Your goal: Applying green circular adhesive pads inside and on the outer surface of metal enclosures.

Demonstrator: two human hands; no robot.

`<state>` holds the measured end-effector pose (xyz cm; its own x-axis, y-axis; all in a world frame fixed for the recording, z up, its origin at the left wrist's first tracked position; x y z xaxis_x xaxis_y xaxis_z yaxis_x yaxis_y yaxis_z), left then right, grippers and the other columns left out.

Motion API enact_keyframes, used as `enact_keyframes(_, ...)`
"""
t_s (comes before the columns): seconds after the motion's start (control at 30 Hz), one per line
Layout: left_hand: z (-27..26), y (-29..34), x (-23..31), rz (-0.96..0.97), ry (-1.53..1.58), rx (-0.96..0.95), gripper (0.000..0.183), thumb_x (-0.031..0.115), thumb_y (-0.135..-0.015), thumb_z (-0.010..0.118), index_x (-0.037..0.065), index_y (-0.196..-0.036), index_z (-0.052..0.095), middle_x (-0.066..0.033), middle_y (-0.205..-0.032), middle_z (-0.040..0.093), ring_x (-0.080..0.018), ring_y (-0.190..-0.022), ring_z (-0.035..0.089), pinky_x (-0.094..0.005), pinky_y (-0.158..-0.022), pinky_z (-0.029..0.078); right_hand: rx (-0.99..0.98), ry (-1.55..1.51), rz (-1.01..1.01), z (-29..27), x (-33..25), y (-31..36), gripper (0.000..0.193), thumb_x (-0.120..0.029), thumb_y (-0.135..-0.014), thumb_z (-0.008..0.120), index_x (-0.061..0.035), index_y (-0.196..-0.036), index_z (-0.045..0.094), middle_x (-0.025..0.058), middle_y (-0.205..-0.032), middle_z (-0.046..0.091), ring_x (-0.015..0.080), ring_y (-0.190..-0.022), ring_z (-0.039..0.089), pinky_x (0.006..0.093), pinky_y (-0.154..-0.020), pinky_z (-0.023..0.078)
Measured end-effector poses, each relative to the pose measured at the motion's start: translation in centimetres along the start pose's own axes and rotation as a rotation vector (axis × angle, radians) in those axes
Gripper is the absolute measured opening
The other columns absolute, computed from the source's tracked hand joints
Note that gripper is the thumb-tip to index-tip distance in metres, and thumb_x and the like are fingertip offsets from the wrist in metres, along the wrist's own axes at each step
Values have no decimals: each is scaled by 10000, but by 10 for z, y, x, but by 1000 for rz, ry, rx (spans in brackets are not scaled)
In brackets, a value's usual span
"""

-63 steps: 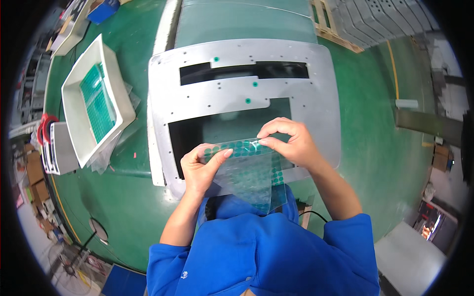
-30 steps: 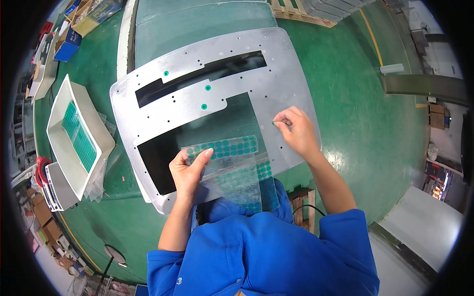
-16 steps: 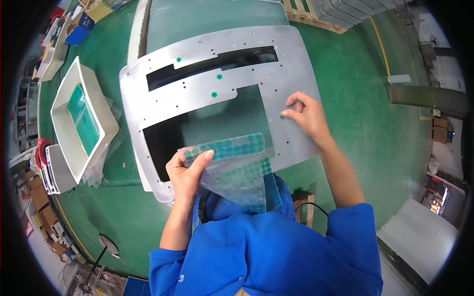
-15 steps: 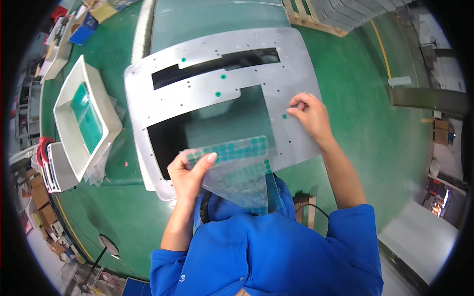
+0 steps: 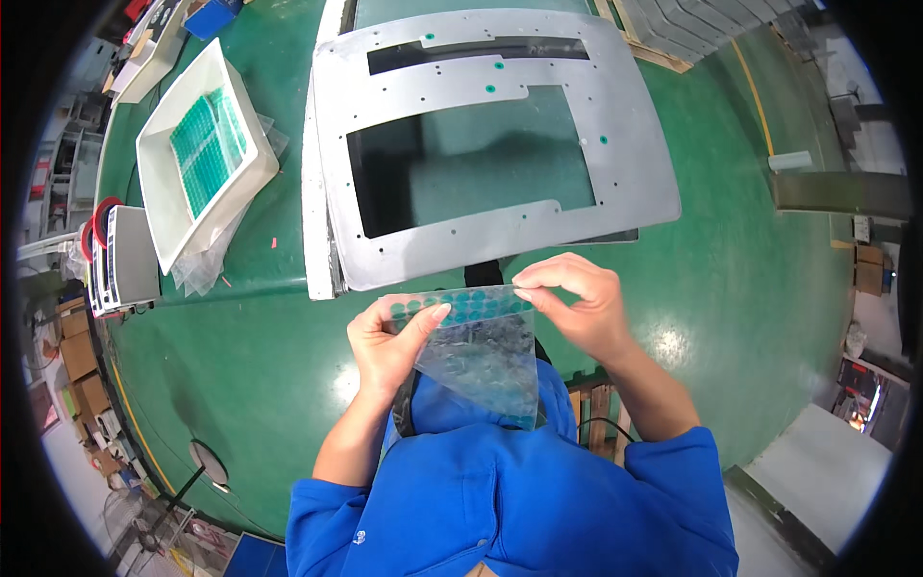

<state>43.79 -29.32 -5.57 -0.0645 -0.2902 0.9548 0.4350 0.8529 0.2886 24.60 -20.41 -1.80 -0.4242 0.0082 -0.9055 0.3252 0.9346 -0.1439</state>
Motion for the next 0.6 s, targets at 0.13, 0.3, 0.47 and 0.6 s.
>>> enact_keyframes(0.13, 1, 8, -11, -89, 128, 7, 131, 38, -683, 722, 13, -751, 613, 3, -612, 574, -12, -472, 431, -157, -406, 320, 71, 242, -189, 10, -4, 18, 78, -1, -683, 635, -22, -751, 603, 89, -834, 635, 174, -807, 590, 273, -695, 447)
enact_keyframes(0.3, -3, 6, -23, -128, 142, 68, 119, 48, -697, 712, 15, -745, 609, 12, -589, 548, -10, -432, 394, -167, -376, 267, 190, 64, 64, -5, 28, -1, 38, -17, -714, 599, -12, -746, 579, 61, -798, 562, 139, -704, 529, 245, -646, 417)
enact_keyframes(0.47, -5, 11, -28, -146, 150, 82, 113, 50, -702, 707, 14, -745, 609, 18, -568, 529, -16, -413, 382, -168, -370, 260, 68, 186, 277, -9, 70, -32, 39, -40, -738, 586, -20, -771, 591, 31, -755, 508, 97, -605, 452, 235, -579, 390)
enact_keyframes(0.6, -7, 12, -28, -148, 144, 85, 117, 63, -704, 707, 18, -739, 605, 18, -561, 522, -19, -409, 380, -169, -369, 265, 2, 343, 345, -5, 72, -39, 53, -113, -744, 582, -75, -767, 610, 35, -775, 536, 171, -728, 494, 301, -663, 408)
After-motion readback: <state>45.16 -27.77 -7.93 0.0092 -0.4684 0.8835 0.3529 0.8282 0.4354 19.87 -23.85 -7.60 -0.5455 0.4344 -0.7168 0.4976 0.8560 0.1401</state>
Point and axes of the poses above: each hand's wrist, its own y-axis away from the middle knuckle, its own z-axis out of the palm, x = y × z, the point moved 4 cm from there along -y, towards the middle knuckle
